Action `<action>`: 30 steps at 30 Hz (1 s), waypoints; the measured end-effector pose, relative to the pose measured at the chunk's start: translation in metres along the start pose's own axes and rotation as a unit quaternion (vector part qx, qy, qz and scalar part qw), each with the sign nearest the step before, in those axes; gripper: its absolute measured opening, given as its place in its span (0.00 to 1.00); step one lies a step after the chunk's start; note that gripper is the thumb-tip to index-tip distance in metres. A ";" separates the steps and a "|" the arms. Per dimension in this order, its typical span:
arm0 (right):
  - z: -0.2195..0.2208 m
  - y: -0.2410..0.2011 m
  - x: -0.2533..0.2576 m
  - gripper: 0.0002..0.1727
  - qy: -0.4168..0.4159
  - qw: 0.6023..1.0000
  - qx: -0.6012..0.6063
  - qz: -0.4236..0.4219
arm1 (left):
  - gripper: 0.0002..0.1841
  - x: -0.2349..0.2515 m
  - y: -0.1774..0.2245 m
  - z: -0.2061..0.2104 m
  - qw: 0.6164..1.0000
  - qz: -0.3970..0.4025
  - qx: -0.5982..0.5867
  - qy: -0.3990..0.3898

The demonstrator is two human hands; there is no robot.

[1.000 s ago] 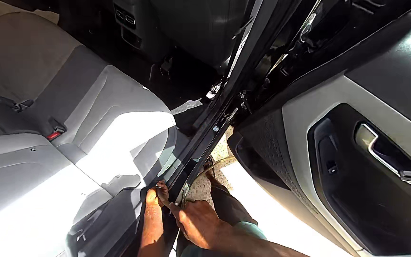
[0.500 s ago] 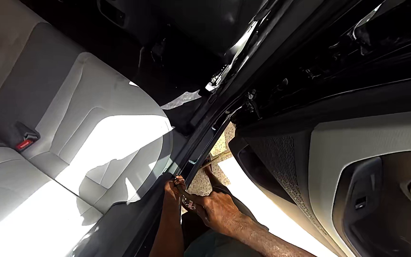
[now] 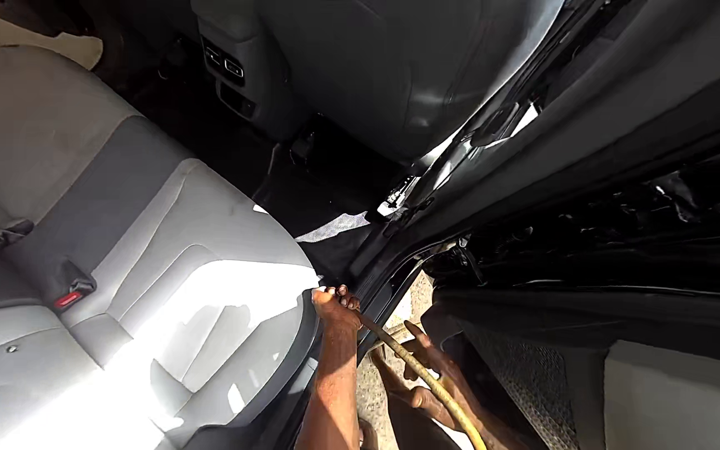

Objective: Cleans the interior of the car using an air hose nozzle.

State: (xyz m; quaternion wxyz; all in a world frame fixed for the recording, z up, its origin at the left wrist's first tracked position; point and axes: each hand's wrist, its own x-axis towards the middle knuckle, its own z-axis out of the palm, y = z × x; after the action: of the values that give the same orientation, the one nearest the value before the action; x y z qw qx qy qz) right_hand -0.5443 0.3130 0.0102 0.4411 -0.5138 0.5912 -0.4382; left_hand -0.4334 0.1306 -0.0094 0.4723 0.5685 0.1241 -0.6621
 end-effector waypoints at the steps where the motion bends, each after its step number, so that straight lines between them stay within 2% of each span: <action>1: -0.001 0.002 0.016 0.62 0.054 0.995 0.016 -0.083 | 0.20 0.002 0.005 0.022 1.000 0.004 -0.008 -0.011; 3: -0.005 0.003 0.067 0.36 0.130 0.970 0.038 -0.203 | 0.22 0.014 0.014 0.065 0.998 0.010 -0.061 -0.032; 4: -0.009 0.004 0.093 0.26 0.157 0.962 0.051 -0.219 | 0.22 0.024 0.019 0.085 0.997 0.024 -0.070 -0.038; 5: -0.012 0.005 0.119 0.20 0.173 0.959 0.075 -0.209 | 0.21 0.034 0.027 0.104 0.996 0.044 -0.064 -0.035; 7: -0.019 0.014 0.170 0.16 0.174 0.967 0.104 -0.152 | 0.22 0.061 0.044 0.140 0.995 0.086 -0.048 -0.001; 10: -0.027 0.032 0.244 0.16 0.103 0.982 0.133 -0.082 | 0.27 0.113 0.069 0.176 0.989 0.120 -0.071 0.052; 12: -0.024 0.043 0.293 0.16 0.054 0.987 0.142 -0.060 | 0.26 0.148 0.084 0.182 0.987 0.129 -0.081 0.047; 14: -0.016 0.051 0.333 0.15 0.014 0.989 0.147 -0.008 | 0.20 0.180 0.096 0.178 0.987 0.138 -0.070 0.033; 16: -0.007 0.059 0.367 0.15 -0.024 0.988 0.145 0.047 | 0.17 0.211 0.104 0.172 0.986 0.143 -0.058 0.054; 18: 0.001 0.068 0.389 0.15 -0.061 0.988 0.128 0.054 | 0.15 0.235 0.109 0.157 0.989 0.115 -0.079 0.044; 21: 0.015 0.074 0.398 0.15 -0.100 0.987 0.122 0.026 | 0.14 0.252 0.109 0.137 0.994 0.090 -0.057 0.035; 24: 0.020 0.072 0.392 0.14 -0.095 0.990 0.101 0.001 | 0.13 0.255 0.109 0.136 0.996 0.051 -0.060 0.049; 29: 0.017 0.069 0.355 0.15 -0.086 0.990 -0.092 -0.055 | 0.11 0.248 0.074 0.120 0.994 -0.008 -0.068 0.080; 30: 0.015 0.066 0.348 0.16 -0.087 0.986 -0.130 -0.065 | 0.11 0.244 0.061 0.119 0.992 -0.017 -0.061 0.111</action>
State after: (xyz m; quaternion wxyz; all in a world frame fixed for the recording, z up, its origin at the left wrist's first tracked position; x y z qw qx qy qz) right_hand -0.5727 -0.0277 -0.0821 0.3908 -0.6399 0.5679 -0.3393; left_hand -0.4395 -0.1031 -0.1609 0.4782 0.6061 0.2257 -0.5942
